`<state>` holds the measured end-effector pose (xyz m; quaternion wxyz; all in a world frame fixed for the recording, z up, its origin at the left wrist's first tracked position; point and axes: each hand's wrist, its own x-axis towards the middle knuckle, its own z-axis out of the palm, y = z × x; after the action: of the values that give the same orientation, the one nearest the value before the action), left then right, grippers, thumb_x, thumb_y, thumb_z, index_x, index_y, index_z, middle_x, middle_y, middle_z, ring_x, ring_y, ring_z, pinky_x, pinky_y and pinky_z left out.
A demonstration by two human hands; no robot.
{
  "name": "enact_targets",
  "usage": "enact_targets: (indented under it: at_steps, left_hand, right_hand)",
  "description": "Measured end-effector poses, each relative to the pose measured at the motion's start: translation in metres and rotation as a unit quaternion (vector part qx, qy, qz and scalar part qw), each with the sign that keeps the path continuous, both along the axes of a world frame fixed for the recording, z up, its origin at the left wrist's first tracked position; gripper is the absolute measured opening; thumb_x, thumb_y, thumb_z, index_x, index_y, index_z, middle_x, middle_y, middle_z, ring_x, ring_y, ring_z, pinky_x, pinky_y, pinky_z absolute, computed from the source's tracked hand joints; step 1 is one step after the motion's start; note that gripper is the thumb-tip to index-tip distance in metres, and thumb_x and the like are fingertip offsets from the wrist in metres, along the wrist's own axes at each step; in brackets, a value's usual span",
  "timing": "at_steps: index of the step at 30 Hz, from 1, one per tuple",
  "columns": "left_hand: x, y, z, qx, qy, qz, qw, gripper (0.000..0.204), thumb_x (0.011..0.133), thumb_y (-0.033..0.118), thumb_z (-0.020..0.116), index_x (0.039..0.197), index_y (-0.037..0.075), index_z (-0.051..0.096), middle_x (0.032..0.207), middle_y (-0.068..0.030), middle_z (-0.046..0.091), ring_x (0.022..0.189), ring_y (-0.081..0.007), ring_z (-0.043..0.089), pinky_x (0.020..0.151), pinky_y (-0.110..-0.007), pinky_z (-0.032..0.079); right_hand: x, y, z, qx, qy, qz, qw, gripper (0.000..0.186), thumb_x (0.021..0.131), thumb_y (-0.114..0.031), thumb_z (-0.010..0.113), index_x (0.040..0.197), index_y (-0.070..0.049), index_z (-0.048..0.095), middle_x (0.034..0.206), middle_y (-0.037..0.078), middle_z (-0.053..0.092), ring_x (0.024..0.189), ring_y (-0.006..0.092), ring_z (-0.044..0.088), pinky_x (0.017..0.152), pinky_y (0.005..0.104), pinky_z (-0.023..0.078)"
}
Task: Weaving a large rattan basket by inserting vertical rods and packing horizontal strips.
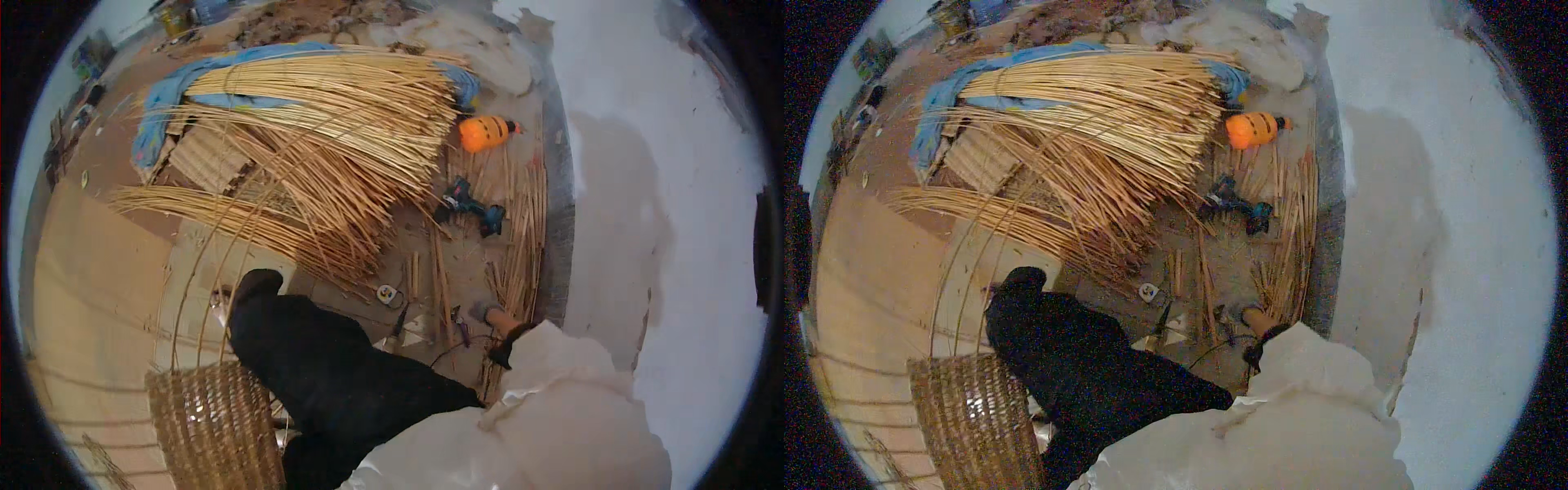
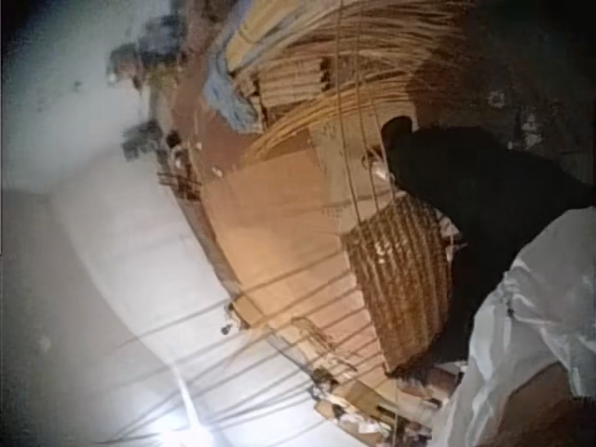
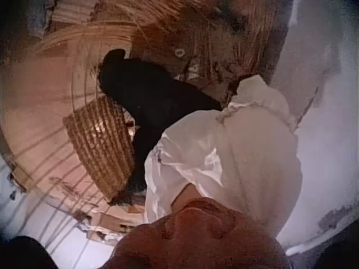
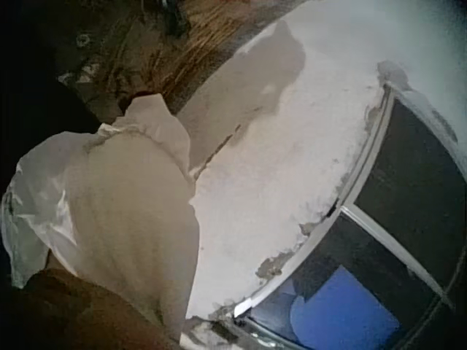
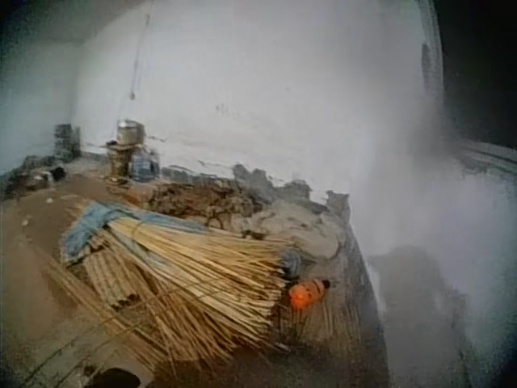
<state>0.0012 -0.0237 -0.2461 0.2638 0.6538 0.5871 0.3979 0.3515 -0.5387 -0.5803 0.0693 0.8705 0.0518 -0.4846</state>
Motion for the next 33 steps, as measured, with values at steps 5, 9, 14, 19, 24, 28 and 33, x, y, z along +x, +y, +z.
enact_targets:
  at_steps: [5,9,14,19,24,28,33]
  left_hand:
    - [0.008,-0.002,-0.004,-0.013,0.013,0.007,1.0,0.036,0.081,0.02,0.046,0.113,0.004,0.043,0.103,-0.0126,0.05,0.097,-0.0228,0.048,0.082,-0.036,0.043]
    - [0.007,0.001,-0.006,-0.019,0.006,0.013,1.0,0.035,0.082,0.021,0.046,0.113,0.004,0.043,0.102,-0.0121,0.05,0.096,-0.0225,0.048,0.082,-0.035,0.043]
    - [0.012,0.005,-0.004,-0.021,-0.009,0.02,1.0,0.034,0.083,0.022,0.046,0.112,0.004,0.044,0.101,-0.0114,0.051,0.095,-0.0222,0.048,0.081,-0.035,0.043]
    - [-0.001,0.008,0.006,-0.018,-0.038,0.04,0.998,0.034,0.084,0.024,0.045,0.112,0.004,0.044,0.1,-0.0108,0.051,0.095,-0.0218,0.049,0.081,-0.034,0.043]
    - [-0.051,0.016,0.032,-0.025,-0.104,0.078,0.991,0.033,0.085,0.025,0.045,0.111,0.005,0.045,0.099,-0.0101,0.052,0.094,-0.0215,0.049,0.08,-0.033,0.044]
    - [-0.077,0.013,0.025,-0.057,-0.24,0.067,0.967,0.033,0.086,0.026,0.045,0.111,0.005,0.046,0.098,-0.0096,0.053,0.093,-0.0212,0.049,0.08,-0.033,0.044]
    - [-0.115,0.015,0.013,-0.03,-0.272,0.044,0.961,0.034,0.087,0.029,0.045,0.11,0.004,0.046,0.099,-0.0102,0.053,0.095,-0.0204,0.048,0.083,-0.033,0.041]
  right_hand:
    - [-0.067,-0.016,-0.031,0.017,0.004,-0.025,1.0,0.031,0.083,-0.028,0.045,0.093,-0.005,0.062,0.088,0.009,0.062,0.076,0.0244,0.059,0.072,0.0346,0.046]
    - [-0.031,0.047,-0.044,0.074,-0.087,-0.012,0.993,0.022,0.08,-0.02,0.049,0.089,-0.006,0.063,0.083,0.008,0.063,0.074,0.0232,0.06,0.067,0.0339,0.047]
    - [-0.007,0.112,-0.081,0.107,-0.034,0.003,0.994,0.022,0.08,-0.022,0.051,0.091,-0.006,0.062,0.083,0.007,0.062,0.073,0.0206,0.058,0.066,0.032,0.046]
    - [-0.005,0.135,-0.097,0.128,0.014,-0.002,0.992,0.023,0.08,-0.024,0.053,0.093,-0.006,0.06,0.083,0.005,0.061,0.072,0.0181,0.057,0.065,0.03,0.046]
    - [0.0,0.118,-0.082,0.176,-0.014,-0.023,0.984,0.025,0.08,-0.026,0.056,0.095,-0.006,0.059,0.083,0.004,0.06,0.071,0.0155,0.056,0.064,0.028,0.046]
    - [0.056,0.128,0.013,0.373,-0.147,-0.336,0.852,0.028,0.081,-0.028,0.057,0.097,-0.005,0.057,0.083,0.003,0.059,0.07,0.0135,0.055,0.063,0.0265,0.045]
    - [0.014,0.274,0.315,0.741,-0.122,-0.217,0.623,0.043,0.083,-0.042,0.052,0.1,-0.003,0.055,0.082,0.002,0.053,0.076,0.0135,0.051,0.066,0.0269,0.043]
